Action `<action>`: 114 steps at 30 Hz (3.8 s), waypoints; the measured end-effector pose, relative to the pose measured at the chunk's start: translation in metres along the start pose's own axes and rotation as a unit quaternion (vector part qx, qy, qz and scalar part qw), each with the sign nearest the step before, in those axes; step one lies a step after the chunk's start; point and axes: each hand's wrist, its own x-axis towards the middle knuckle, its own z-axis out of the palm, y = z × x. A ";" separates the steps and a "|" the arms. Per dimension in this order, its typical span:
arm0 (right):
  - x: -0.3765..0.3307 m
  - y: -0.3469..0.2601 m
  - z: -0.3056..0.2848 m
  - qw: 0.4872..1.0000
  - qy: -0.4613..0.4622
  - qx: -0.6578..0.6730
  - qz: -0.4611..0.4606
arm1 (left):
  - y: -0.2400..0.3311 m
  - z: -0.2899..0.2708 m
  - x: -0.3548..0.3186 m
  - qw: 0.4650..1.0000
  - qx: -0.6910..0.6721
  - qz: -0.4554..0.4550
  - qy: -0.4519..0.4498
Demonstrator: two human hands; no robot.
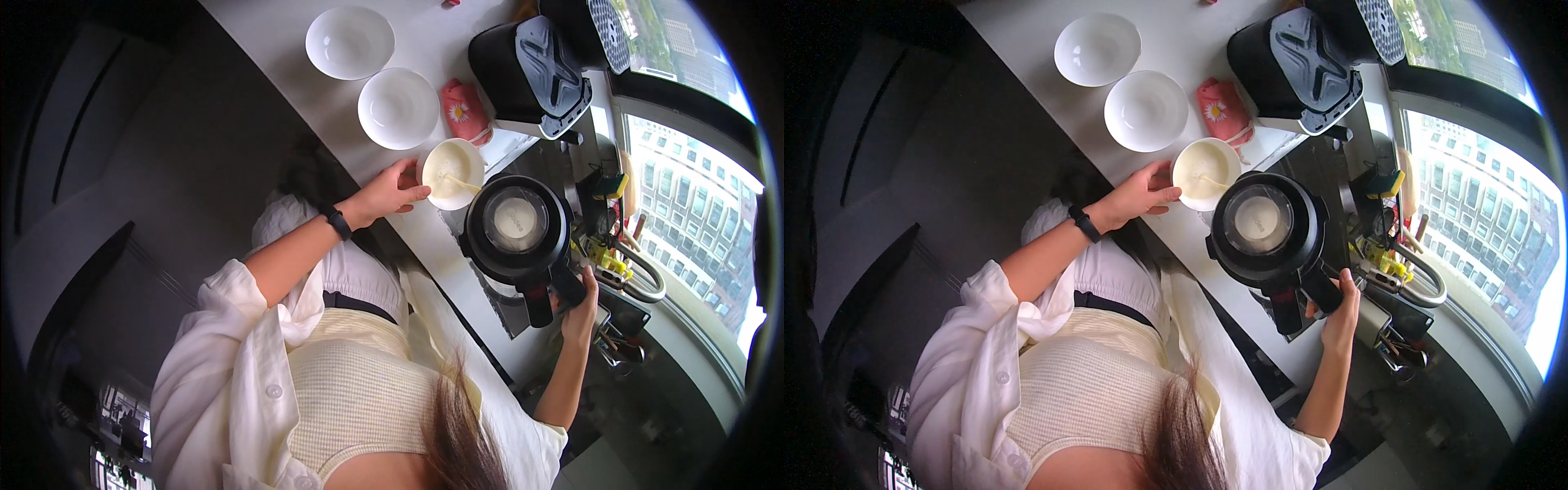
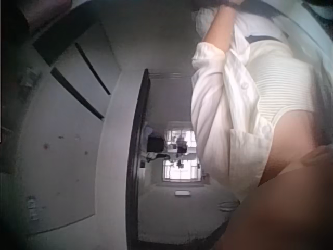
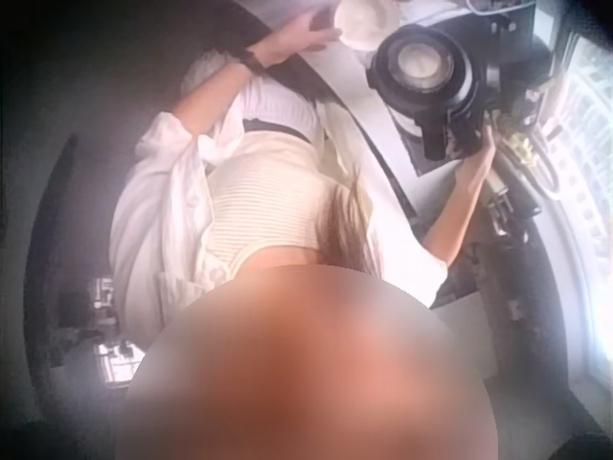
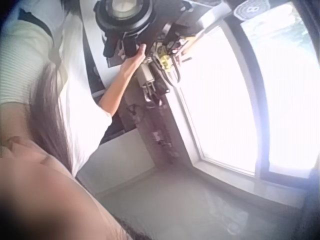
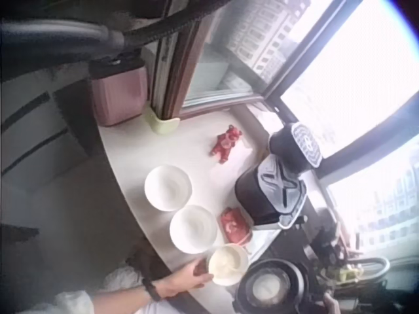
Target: The person retrieves three white bowls from a cabinet and places them on the counter. They then pour a white liquid from a blender into each bowl, wipe the counter with a cloth, and rinse the blender in the sink.
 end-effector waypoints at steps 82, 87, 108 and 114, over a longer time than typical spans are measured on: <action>-0.040 -0.053 -0.023 0.998 0.009 0.031 -0.048 | 0.055 0.021 -0.053 0.980 0.106 0.159 0.050; -0.044 -0.063 -0.011 0.999 0.014 -0.007 -0.032 | 0.051 0.016 -0.054 0.986 0.057 0.152 0.026; -0.052 -0.083 0.001 0.996 -0.009 -0.074 -0.038 | 0.067 -0.019 -0.072 0.997 0.001 0.074 -0.021; -0.053 -0.087 0.008 0.995 -0.004 -0.084 -0.046 | 0.070 -0.023 -0.074 0.997 0.006 0.073 -0.020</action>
